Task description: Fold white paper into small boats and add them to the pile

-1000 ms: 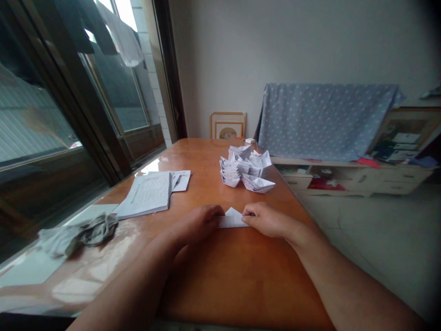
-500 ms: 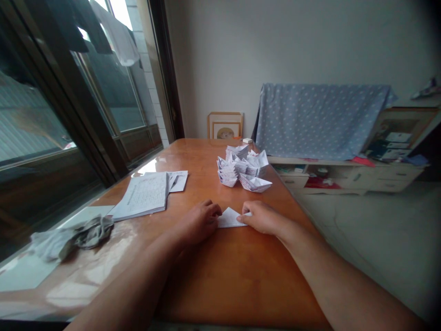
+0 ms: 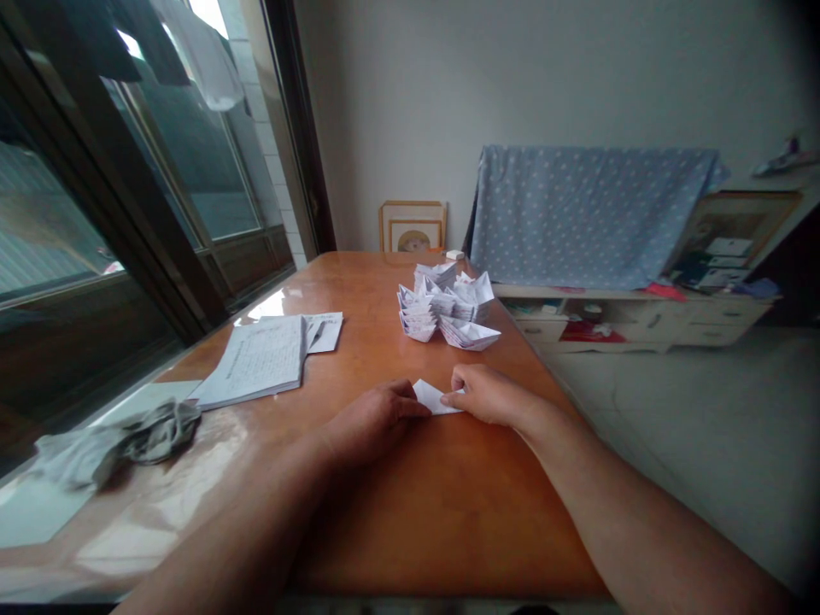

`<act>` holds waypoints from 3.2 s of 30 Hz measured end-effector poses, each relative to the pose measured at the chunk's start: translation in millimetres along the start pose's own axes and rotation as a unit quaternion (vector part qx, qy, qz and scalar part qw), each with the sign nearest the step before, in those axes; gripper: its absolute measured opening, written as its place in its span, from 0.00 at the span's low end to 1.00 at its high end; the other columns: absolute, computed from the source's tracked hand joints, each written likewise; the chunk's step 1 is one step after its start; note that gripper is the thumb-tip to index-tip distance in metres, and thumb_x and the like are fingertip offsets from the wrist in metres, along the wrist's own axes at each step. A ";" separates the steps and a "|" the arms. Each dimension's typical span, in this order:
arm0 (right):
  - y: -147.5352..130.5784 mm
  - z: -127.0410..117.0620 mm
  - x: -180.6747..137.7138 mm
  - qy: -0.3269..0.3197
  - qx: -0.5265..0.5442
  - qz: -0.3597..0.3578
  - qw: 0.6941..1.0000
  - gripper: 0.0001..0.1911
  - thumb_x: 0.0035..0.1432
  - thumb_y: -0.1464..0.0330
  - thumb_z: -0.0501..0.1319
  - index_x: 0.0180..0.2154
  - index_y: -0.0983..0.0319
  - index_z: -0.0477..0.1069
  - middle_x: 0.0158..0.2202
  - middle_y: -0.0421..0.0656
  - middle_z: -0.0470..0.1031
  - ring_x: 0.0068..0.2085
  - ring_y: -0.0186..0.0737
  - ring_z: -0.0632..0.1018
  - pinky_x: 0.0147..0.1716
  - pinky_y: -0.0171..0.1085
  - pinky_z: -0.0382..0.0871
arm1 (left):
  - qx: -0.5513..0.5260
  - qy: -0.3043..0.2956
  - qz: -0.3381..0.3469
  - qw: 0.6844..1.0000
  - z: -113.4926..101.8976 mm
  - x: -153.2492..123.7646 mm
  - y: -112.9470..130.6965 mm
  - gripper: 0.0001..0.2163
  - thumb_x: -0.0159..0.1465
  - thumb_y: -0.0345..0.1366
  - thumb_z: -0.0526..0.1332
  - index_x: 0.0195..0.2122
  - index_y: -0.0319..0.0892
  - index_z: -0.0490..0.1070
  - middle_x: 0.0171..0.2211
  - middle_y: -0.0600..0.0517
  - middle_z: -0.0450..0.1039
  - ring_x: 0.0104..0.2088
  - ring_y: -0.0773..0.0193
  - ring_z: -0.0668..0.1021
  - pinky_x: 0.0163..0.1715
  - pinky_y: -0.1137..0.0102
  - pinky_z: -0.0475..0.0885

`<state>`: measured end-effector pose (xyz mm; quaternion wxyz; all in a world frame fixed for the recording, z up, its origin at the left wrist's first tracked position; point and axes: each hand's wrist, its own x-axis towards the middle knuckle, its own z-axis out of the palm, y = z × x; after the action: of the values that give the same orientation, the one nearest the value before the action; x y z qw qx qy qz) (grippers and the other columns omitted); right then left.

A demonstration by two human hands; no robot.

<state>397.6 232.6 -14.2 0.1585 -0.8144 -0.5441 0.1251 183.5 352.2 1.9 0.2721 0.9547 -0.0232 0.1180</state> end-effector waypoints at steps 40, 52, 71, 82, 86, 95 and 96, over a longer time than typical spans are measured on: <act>-29.4 -40.6 -58.3 -0.022 -0.162 -0.104 0.981 0.12 0.62 0.60 0.63 0.42 0.60 0.80 0.46 0.52 0.78 0.53 0.57 0.73 0.54 0.49 0.61 | -0.010 0.032 -0.101 0.994 2.6 -1.2 -14.7 0.12 0.60 0.26 0.57 0.44 0.43 0.71 0.39 0.50 0.75 0.37 0.61 0.76 0.38 0.68 0.72; -61.3 -15.6 -65.1 -0.051 -0.085 -0.224 0.970 0.22 0.62 0.55 0.63 0.53 0.59 0.75 0.54 0.51 0.72 0.54 0.53 0.71 0.56 0.47 0.64 | -0.022 -0.002 -0.073 0.997 -10.6 -6.1 -25.2 0.16 0.60 0.23 0.55 0.46 0.43 0.74 0.43 0.51 0.78 0.43 0.61 0.78 0.46 0.67 0.71; -65.1 4.9 -52.1 -0.017 -0.138 -0.247 0.959 0.32 0.62 0.45 0.58 0.62 0.52 0.70 0.54 0.53 0.69 0.54 0.60 0.69 0.54 0.56 0.62 | -0.300 -0.040 -0.146 0.942 -5.9 -7.9 -60.8 0.17 0.58 0.23 0.56 0.45 0.41 0.77 0.42 0.52 0.81 0.40 0.64 0.79 0.43 0.70 0.72; -82.7 15.5 -46.4 -0.009 -0.150 -0.244 0.958 0.34 0.62 0.41 0.54 0.61 0.51 0.70 0.56 0.54 0.68 0.56 0.61 0.67 0.53 0.55 0.61 | -0.353 -0.017 -0.161 0.921 -6.2 -2.3 -54.4 0.17 0.54 0.23 0.56 0.41 0.39 0.78 0.37 0.52 0.80 0.37 0.65 0.78 0.44 0.70 0.71; -89.5 18.3 -45.1 -0.014 -0.154 -0.228 0.961 0.34 0.62 0.40 0.54 0.61 0.49 0.71 0.57 0.53 0.66 0.56 0.61 0.67 0.54 0.55 0.59 | -0.351 -0.015 -0.164 0.922 -6.6 -2.2 -52.9 0.17 0.54 0.23 0.55 0.41 0.39 0.78 0.37 0.52 0.79 0.37 0.64 0.77 0.43 0.69 0.72; -66.8 -14.0 -48.7 -0.066 -0.131 -0.208 0.967 0.27 0.64 0.45 0.56 0.58 0.48 0.74 0.52 0.50 0.71 0.52 0.55 0.71 0.51 0.48 0.63 | -0.288 -0.008 -0.170 0.942 -12.2 -6.4 -45.1 0.17 0.56 0.25 0.54 0.43 0.40 0.77 0.41 0.52 0.79 0.40 0.63 0.77 0.46 0.70 0.69; -60.7 -19.5 -49.7 -0.076 -0.132 -0.199 0.968 0.26 0.63 0.46 0.57 0.56 0.48 0.76 0.49 0.50 0.72 0.50 0.54 0.72 0.49 0.46 0.64 | -0.269 -0.011 -0.172 0.948 -13.1 -6.9 -44.5 0.18 0.56 0.24 0.54 0.44 0.41 0.77 0.41 0.52 0.79 0.40 0.63 0.77 0.45 0.70 0.69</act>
<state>334.7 206.0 29.3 0.0294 -0.6920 -0.7170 0.0791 178.8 396.7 -11.8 0.5344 0.8371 0.1070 0.0482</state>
